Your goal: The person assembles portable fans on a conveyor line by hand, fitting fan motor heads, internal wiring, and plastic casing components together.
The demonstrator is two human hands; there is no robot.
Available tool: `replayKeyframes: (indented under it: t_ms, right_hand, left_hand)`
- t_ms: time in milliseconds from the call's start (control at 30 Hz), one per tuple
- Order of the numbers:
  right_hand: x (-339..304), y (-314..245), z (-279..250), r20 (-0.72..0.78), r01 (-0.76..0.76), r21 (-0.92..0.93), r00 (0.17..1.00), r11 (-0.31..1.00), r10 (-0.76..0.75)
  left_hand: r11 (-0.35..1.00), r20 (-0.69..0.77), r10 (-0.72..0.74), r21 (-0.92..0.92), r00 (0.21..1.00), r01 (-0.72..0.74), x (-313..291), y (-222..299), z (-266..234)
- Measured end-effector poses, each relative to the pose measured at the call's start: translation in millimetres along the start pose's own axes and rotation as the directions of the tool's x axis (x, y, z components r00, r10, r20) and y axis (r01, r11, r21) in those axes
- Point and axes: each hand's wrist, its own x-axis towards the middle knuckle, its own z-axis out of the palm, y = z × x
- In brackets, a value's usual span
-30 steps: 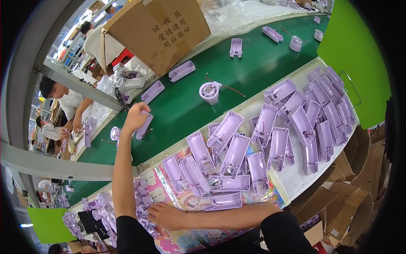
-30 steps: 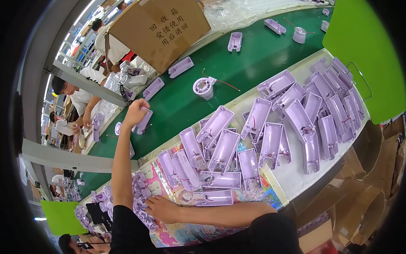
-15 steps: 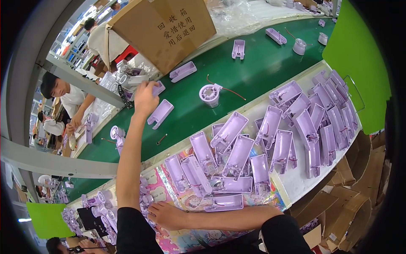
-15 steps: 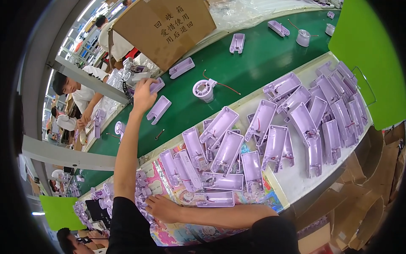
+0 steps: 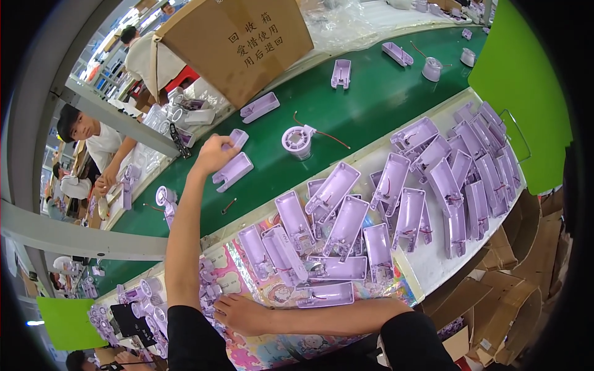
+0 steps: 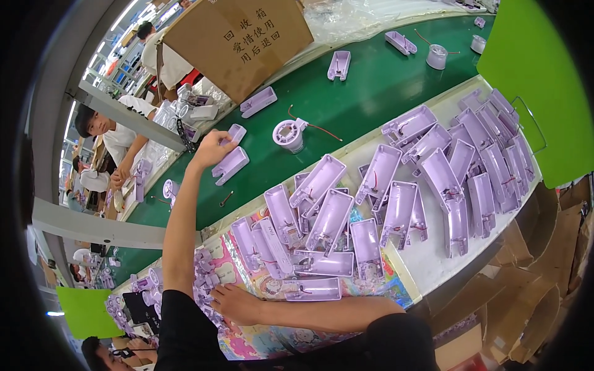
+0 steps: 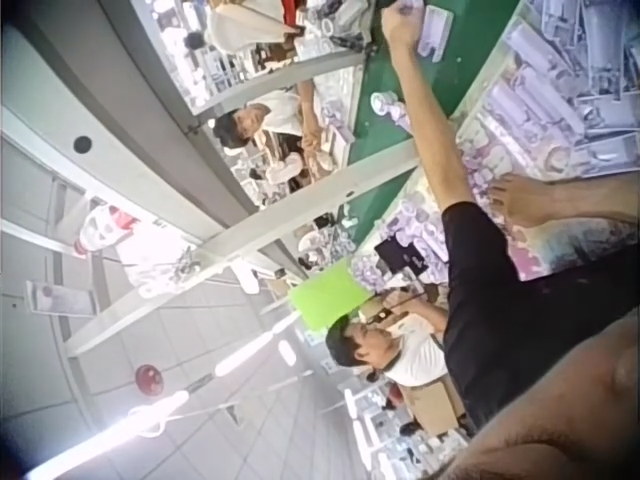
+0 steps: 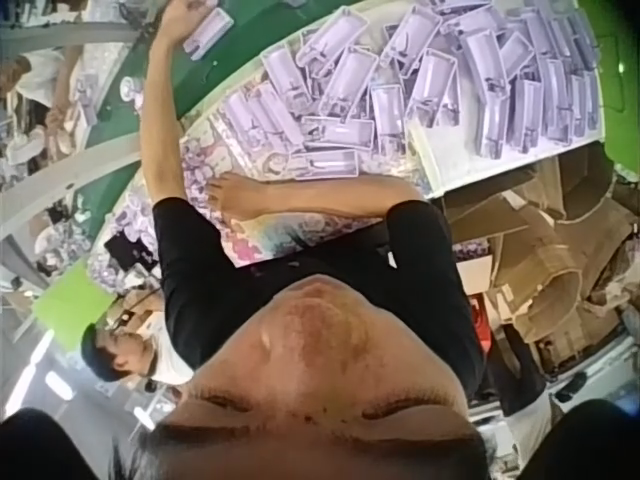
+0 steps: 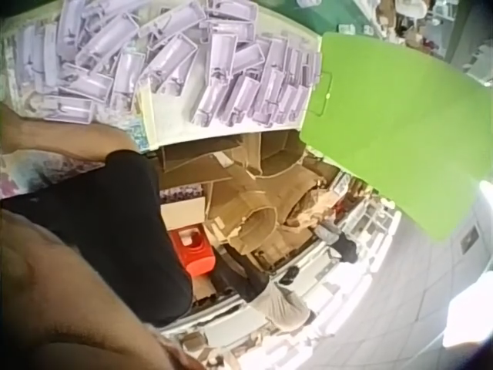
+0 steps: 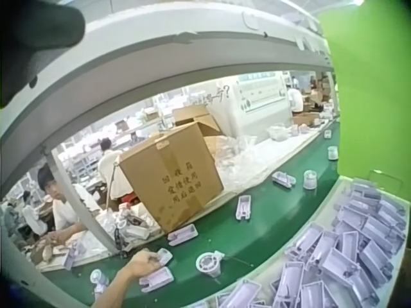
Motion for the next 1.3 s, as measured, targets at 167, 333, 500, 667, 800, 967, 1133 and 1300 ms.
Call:
replayKeyframes:
  t_ms: [167,333,500,667,800,967,1133,1300]
  right_hand:
    - [2,0,6,0.019,0.011,0.018,1.000,1.000,-0.011]
    - [0,1,7,0.016,0.015,-0.080,1.000,0.997,-0.014]
    - [2,-1,9,0.009,0.014,-0.028,1.000,1.000,-0.013]
    - [1,2,4,0.036,0.019,-0.007,0.999,1.000,-0.019]
    - [2,1,6,0.033,0.005,0.038,0.999,0.999,-0.006]
    - [2,3,-2,0.078,-0.003,0.029,0.997,1.000,0.000]
    - [1,3,-1,0.087,-0.012,0.031,0.996,0.999,0.009]
    - [1,1,-2,0.088,-0.010,0.017,0.996,1.000,0.008]
  left_hand:
    - [0.945,-0.056,0.053,-0.319,0.997,-0.068,13,26,5]
    - [0.991,-0.220,0.103,-0.064,0.970,-0.119,34,56,14]
    - [0.991,-0.166,0.085,0.118,0.982,-0.066,45,42,10]
    - [0.997,-0.017,-0.034,0.067,0.999,0.035,27,26,-5]
    - [0.991,0.016,-0.130,0.028,0.991,0.129,-5,0,-24]
    - [0.972,0.045,-0.074,-0.221,0.996,0.082,-44,-13,-20]
    - [0.969,0.084,0.048,-0.247,0.995,-0.026,-57,-16,-21]
    - [0.986,-0.135,0.119,0.133,0.984,-0.101,-61,-11,1]
